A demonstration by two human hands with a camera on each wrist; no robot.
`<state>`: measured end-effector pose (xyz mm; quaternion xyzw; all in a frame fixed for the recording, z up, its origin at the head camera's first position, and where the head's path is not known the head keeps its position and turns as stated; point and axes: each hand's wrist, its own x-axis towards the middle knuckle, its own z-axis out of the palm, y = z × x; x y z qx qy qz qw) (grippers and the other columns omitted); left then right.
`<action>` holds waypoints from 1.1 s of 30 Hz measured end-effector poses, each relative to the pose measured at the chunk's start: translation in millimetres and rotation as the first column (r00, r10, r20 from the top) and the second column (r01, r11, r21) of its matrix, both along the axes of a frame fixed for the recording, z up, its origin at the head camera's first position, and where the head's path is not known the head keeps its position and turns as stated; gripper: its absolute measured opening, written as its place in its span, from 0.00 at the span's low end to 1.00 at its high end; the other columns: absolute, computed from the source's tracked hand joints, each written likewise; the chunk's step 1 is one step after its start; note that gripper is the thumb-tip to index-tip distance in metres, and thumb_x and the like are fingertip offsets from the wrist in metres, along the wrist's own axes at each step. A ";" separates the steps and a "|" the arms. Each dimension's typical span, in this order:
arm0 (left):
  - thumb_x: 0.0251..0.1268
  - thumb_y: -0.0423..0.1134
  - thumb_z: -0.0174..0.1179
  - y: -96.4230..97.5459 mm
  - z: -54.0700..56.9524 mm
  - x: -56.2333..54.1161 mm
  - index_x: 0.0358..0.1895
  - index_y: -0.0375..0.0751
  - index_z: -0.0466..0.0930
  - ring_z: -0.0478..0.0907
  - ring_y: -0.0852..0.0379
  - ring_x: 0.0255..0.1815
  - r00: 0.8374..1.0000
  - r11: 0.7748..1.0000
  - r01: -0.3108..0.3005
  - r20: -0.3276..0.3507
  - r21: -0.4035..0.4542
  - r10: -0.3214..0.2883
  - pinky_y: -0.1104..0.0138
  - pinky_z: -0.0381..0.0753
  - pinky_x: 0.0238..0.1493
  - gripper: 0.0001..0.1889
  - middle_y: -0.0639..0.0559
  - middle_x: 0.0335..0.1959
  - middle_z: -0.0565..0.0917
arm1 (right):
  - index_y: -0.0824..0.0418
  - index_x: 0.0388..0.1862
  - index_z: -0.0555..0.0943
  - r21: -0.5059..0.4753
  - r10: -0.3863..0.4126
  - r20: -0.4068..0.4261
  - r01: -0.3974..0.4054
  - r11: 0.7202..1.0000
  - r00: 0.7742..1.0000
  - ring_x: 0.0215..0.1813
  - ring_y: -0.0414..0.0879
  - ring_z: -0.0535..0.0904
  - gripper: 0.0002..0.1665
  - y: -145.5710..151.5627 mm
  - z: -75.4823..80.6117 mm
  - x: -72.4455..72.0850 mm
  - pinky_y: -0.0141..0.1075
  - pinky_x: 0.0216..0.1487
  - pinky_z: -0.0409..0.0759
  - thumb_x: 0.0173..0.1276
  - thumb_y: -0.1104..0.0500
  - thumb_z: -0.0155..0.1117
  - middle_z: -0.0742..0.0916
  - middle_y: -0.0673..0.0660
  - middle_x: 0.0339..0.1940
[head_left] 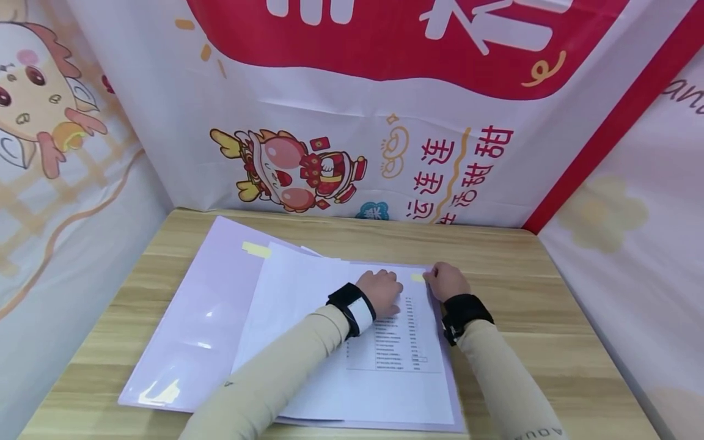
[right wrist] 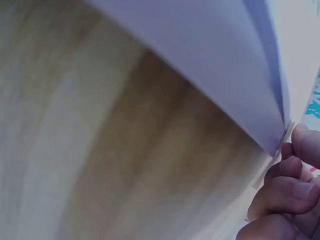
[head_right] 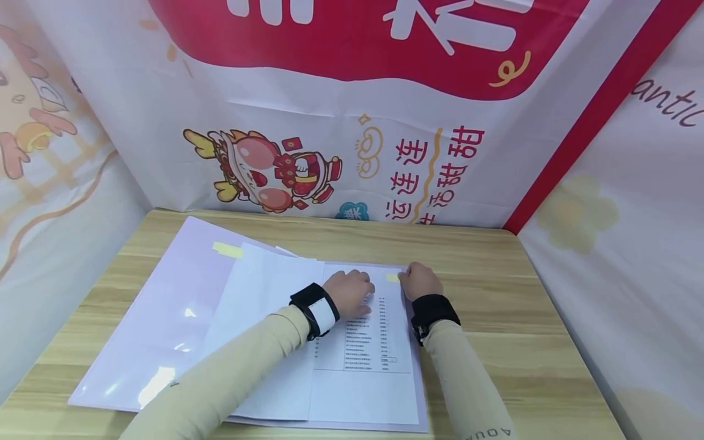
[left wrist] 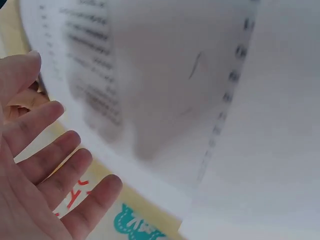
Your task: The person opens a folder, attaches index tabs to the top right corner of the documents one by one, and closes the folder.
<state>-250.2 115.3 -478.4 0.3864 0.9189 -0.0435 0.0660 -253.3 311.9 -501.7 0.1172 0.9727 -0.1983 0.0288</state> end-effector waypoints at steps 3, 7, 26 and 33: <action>0.63 0.58 0.62 -5.2 16.9 1.4 0.58 0.52 0.81 0.79 0.54 0.54 1.000 1.000 -0.015 0.025 0.000 0.015 0.57 0.80 0.53 0.24 0.53 0.53 0.82 | 0.61 0.30 0.75 -0.036 -0.003 0.008 0.003 0.999 1.000 0.28 0.49 0.75 0.16 1.8 6.2 1.3 0.36 0.26 0.68 0.73 0.51 0.57 0.79 0.55 0.25; 0.64 0.57 0.62 -19.5 34.7 0.0 0.58 0.52 0.80 0.80 0.53 0.53 0.999 0.999 -0.043 0.028 0.000 0.043 0.57 0.80 0.54 0.23 0.52 0.52 0.83 | 0.61 0.33 0.75 -0.062 0.004 0.026 -0.002 0.998 1.000 0.28 0.49 0.74 0.16 2.8 13.6 3.9 0.36 0.26 0.67 0.75 0.51 0.55 0.78 0.55 0.25; 0.62 0.56 0.64 -121.6 98.6 0.7 0.60 0.47 0.79 0.79 0.49 0.59 0.991 0.991 -0.130 0.041 0.041 0.128 0.52 0.79 0.59 0.26 0.48 0.58 0.81 | 0.59 0.33 0.77 -0.070 0.155 -0.011 -0.156 0.985 0.988 0.25 0.46 0.73 0.15 -16.6 82.7 49.9 0.35 0.25 0.68 0.74 0.49 0.57 0.77 0.54 0.22; 0.63 0.54 0.64 -192.7 94.3 16.2 0.59 0.42 0.80 0.78 0.43 0.60 0.977 0.975 -0.196 0.102 0.109 0.185 0.46 0.78 0.59 0.26 0.42 0.59 0.81 | 0.58 0.34 0.79 -0.019 0.243 -0.063 -0.245 0.969 0.968 0.23 0.44 0.73 0.12 -49.7 118.3 77.1 0.34 0.23 0.69 0.72 0.50 0.61 0.79 0.53 0.22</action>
